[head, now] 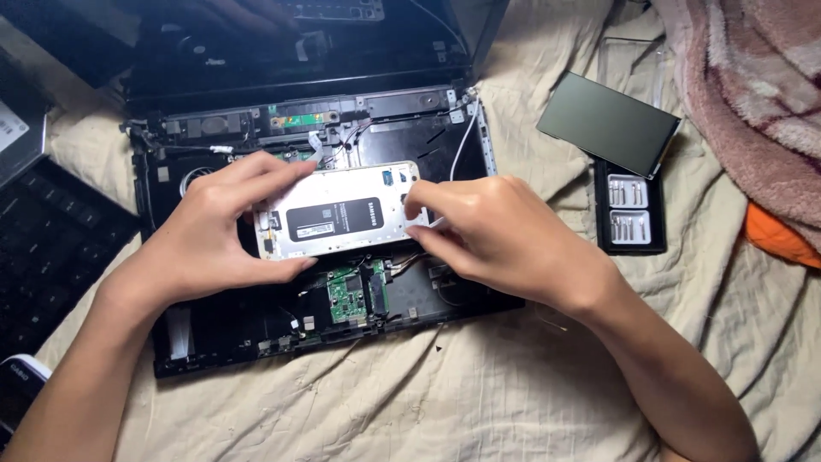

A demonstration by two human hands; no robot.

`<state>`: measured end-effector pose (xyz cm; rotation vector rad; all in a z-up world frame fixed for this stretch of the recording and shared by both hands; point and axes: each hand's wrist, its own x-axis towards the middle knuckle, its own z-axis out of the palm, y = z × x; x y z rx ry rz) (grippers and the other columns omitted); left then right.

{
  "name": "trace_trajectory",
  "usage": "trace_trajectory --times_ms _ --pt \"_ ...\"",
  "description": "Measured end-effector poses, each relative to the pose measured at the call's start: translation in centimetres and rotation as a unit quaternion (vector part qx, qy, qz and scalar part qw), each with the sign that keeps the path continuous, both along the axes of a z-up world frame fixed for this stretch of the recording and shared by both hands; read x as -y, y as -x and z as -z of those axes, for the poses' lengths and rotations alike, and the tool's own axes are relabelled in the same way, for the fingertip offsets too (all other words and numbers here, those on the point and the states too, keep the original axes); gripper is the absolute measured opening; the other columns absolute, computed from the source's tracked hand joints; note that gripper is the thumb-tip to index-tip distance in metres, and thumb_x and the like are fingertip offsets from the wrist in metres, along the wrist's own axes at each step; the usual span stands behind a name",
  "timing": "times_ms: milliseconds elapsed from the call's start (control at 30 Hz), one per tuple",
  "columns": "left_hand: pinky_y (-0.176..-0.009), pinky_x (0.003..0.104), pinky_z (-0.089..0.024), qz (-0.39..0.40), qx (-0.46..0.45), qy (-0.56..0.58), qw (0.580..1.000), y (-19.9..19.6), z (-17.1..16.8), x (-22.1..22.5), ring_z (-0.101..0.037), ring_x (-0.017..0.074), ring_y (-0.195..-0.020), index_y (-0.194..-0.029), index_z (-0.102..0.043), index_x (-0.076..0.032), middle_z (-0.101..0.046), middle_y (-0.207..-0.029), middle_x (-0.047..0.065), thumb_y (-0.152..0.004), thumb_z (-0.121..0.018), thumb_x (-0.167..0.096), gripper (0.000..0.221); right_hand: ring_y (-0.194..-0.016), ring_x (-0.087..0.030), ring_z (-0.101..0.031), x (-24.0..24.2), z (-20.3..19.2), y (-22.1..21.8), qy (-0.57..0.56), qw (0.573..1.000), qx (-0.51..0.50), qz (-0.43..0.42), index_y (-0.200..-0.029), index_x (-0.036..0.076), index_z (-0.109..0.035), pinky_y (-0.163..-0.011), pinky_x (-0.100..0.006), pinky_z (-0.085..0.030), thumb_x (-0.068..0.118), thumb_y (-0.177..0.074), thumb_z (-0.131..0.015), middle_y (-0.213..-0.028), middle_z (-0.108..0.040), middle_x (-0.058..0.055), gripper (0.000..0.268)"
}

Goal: Installing a hard drive into a laptop chassis using a small tool to align and secure it.

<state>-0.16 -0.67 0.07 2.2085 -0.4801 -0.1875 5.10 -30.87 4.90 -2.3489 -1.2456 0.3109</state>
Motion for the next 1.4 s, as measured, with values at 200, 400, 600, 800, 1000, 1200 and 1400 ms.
trace_trajectory --times_ms 200,400,600,800,1000,1200,1400 --pt "-0.085 0.033 -0.047 0.023 0.036 0.015 0.999 -0.1 0.0 -0.1 -0.06 0.0227 -0.108 -0.147 -0.053 0.001 -0.06 -0.121 0.011 -0.074 -0.088 -0.022 0.084 -0.08 -0.019 -0.078 0.1 -1.2 0.2 -0.059 0.998 -0.023 0.015 -0.104 0.002 -0.066 -0.068 -0.028 -0.062 0.005 -0.095 -0.07 -0.093 -0.076 -0.01 0.01" --pt "-0.087 0.033 -0.047 0.027 0.041 0.015 0.999 0.0 0.0 -0.1 -0.06 0.0228 -0.109 -0.149 -0.051 0.0 -0.059 -0.122 0.012 -0.074 -0.089 -0.02 0.086 -0.086 -0.021 -0.077 0.2 -0.7 -0.3 -0.027 0.998 -0.042 0.031 -0.106 0.003 -0.065 -0.074 -0.03 -0.061 0.006 -0.094 -0.067 -0.1 -0.074 -0.012 0.012" --pt "-0.089 0.034 -0.045 0.03 0.053 0.007 0.998 0.0 0.2 -0.3 -0.06 0.0239 -0.109 -0.149 -0.052 0.001 -0.059 -0.122 0.013 -0.075 -0.088 -0.023 0.085 -0.077 -0.018 -0.076 0.6 -1.4 -0.3 -0.001 0.999 -0.049 0.021 -0.104 0.006 -0.064 -0.068 -0.031 -0.057 0.007 -0.091 -0.065 -0.094 -0.075 -0.007 0.013" --pt "-0.088 0.032 -0.047 0.027 0.041 0.014 0.999 0.1 0.0 -0.2 -0.06 0.0221 -0.109 -0.149 -0.051 -0.001 -0.059 -0.122 0.011 -0.075 -0.089 -0.021 0.086 -0.073 -0.02 -0.072 0.6 -0.8 -0.4 0.018 0.999 -0.03 0.019 -0.102 0.006 -0.062 -0.063 -0.034 -0.051 0.008 -0.092 -0.065 -0.085 -0.073 -0.008 0.011" --pt "-0.087 0.031 -0.046 0.022 0.039 0.016 0.999 0.1 -0.2 0.0 -0.059 0.0213 -0.107 -0.148 -0.053 0.0 -0.059 -0.12 0.01 -0.074 -0.089 -0.02 0.085 -0.078 -0.018 -0.079 0.2 -0.7 0.2 0.038 0.997 -0.007 0.059 -0.097 0.008 -0.062 -0.058 -0.035 -0.05 0.01 -0.096 -0.064 -0.079 -0.075 -0.006 0.004" --pt "-0.088 0.032 -0.046 0.027 0.048 0.011 0.998 0.1 -0.2 -0.1 -0.059 0.0225 -0.109 -0.149 -0.052 0.001 -0.059 -0.121 0.012 -0.075 -0.089 -0.021 0.086 -0.04 -0.025 -0.054 -0.7 0.7 1.6 0.056 0.978 0.176 0.093 -0.104 0.01 -0.059 -0.036 -0.042 -0.035 0.022 -0.111 -0.064 -0.054 -0.058 -0.004 0.015" --pt "-0.088 0.032 -0.047 0.022 0.026 0.012 0.999 0.1 -0.3 0.0 -0.059 0.0219 -0.109 -0.15 -0.051 -0.002 -0.059 -0.122 0.011 -0.075 -0.088 -0.021 0.086 -0.042 -0.028 -0.052 -0.7 0.7 1.4 0.032 0.988 0.143 0.047 -0.119 0.008 -0.054 -0.036 -0.043 -0.034 0.012 -0.107 -0.059 -0.064 -0.062 -0.006 0.014"
